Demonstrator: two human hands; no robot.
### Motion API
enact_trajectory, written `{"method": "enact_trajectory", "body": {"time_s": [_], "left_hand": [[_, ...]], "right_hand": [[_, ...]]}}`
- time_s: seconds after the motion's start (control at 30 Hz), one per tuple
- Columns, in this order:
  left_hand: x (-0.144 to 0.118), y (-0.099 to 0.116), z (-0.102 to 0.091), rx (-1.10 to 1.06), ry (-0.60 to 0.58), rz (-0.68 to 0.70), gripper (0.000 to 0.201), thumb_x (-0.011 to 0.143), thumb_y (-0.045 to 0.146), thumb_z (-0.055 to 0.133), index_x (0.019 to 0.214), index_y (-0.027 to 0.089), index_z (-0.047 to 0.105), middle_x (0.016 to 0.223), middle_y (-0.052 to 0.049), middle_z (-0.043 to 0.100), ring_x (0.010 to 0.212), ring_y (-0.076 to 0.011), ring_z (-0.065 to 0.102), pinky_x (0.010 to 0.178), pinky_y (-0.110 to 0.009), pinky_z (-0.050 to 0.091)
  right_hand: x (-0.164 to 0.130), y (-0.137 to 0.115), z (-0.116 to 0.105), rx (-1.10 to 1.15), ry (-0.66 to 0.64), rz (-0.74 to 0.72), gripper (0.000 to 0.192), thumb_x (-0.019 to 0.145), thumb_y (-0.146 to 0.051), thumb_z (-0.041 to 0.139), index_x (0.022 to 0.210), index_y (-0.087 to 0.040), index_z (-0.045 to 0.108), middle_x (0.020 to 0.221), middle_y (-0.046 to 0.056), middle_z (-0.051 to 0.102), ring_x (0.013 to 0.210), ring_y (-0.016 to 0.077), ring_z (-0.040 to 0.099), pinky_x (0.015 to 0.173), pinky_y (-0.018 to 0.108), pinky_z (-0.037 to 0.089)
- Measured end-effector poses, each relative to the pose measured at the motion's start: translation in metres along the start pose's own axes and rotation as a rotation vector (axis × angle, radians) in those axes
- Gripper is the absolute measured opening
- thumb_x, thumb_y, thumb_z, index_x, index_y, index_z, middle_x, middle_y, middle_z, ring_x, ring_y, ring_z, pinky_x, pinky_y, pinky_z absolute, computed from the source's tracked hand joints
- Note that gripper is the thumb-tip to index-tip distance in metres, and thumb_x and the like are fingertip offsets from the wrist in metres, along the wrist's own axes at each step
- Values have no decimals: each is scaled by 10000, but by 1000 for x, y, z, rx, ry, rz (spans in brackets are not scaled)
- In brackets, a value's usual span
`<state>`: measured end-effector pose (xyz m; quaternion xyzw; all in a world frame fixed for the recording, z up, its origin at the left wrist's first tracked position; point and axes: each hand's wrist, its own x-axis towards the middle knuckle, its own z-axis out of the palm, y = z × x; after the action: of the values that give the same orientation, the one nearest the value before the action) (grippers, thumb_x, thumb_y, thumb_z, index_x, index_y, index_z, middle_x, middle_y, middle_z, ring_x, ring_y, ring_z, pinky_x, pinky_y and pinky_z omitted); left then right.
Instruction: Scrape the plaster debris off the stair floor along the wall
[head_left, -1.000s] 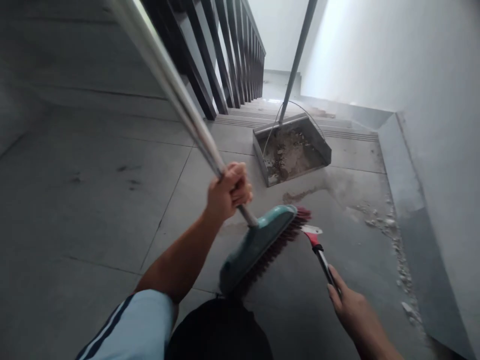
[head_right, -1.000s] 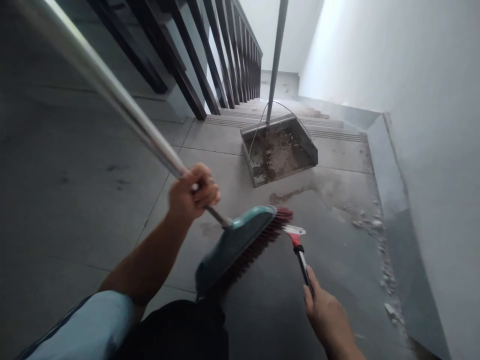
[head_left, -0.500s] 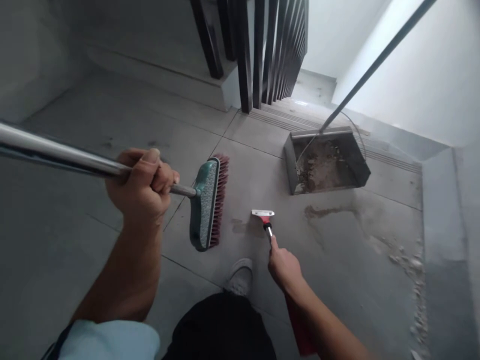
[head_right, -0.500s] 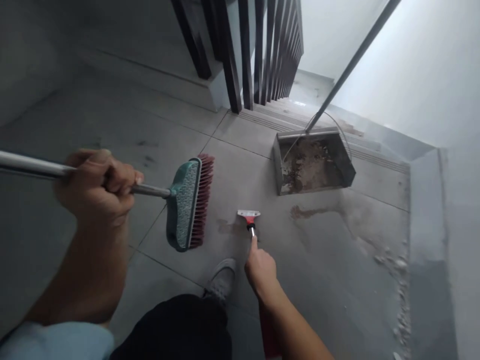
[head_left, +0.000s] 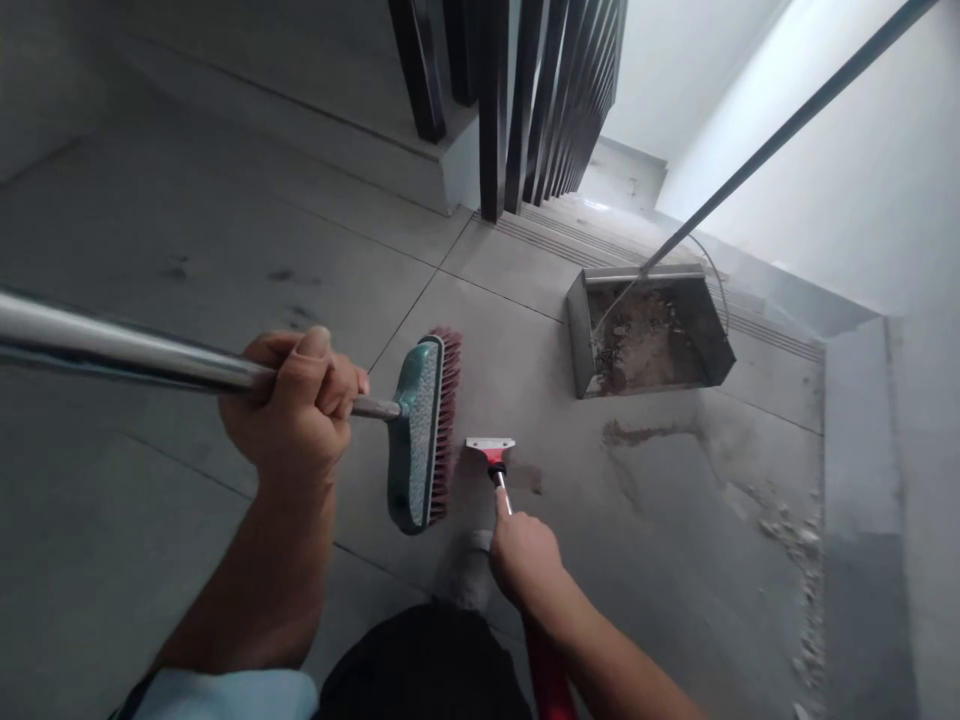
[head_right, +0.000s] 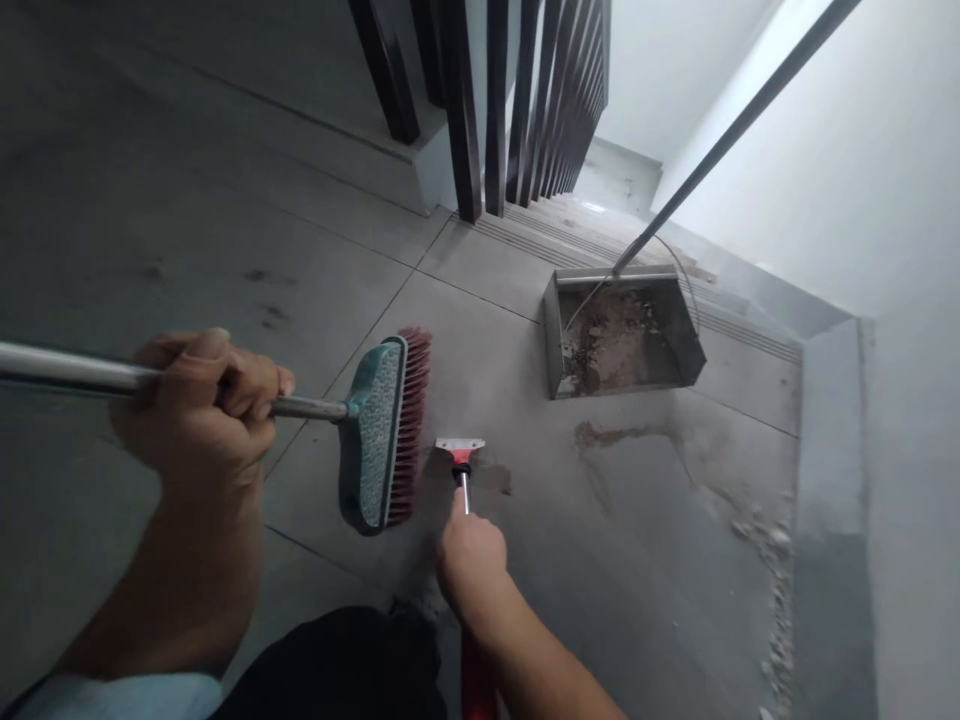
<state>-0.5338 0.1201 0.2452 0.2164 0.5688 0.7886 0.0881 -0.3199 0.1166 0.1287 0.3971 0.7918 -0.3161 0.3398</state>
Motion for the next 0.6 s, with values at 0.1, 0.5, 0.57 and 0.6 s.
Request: {"method": "enact_trajectory", "body": {"time_s": [0.1,0.5,0.57,0.6], "left_hand": [[-2,-2,2,24,-9,38,195,655,134,584,534,170,435,340,112,308,281,-41,263,387,-254,340],[-11,-9,11,-14,-59,11,143,583,60,589,542,156,490,339,104,362,289,-47,311,427,-266,395],[-10,-5,14,-30,-75,-24,149,586,78,586,525,166,483,330,105,344,279,-47,302,422,-270,382],[-9,-2,17,-38,-91,-51,157,586,92,588,510,171,475,322,106,334,271,-48,297,418,-273,375]], "right_hand": [[10,-9,4,62,1,54,575,814,-136,306,1383,-153,226,891,182,652,800,233,639,666,334,461],[28,231,-53,768,410,703,557,786,-188,297,1340,-139,326,707,61,599,461,113,554,476,233,462],[11,237,-53,816,424,728,577,774,-179,303,1349,-135,308,651,42,573,428,113,533,437,232,449],[-1,232,-45,795,424,706,583,776,-186,304,1358,-150,295,617,24,559,413,111,521,425,229,440]]}}
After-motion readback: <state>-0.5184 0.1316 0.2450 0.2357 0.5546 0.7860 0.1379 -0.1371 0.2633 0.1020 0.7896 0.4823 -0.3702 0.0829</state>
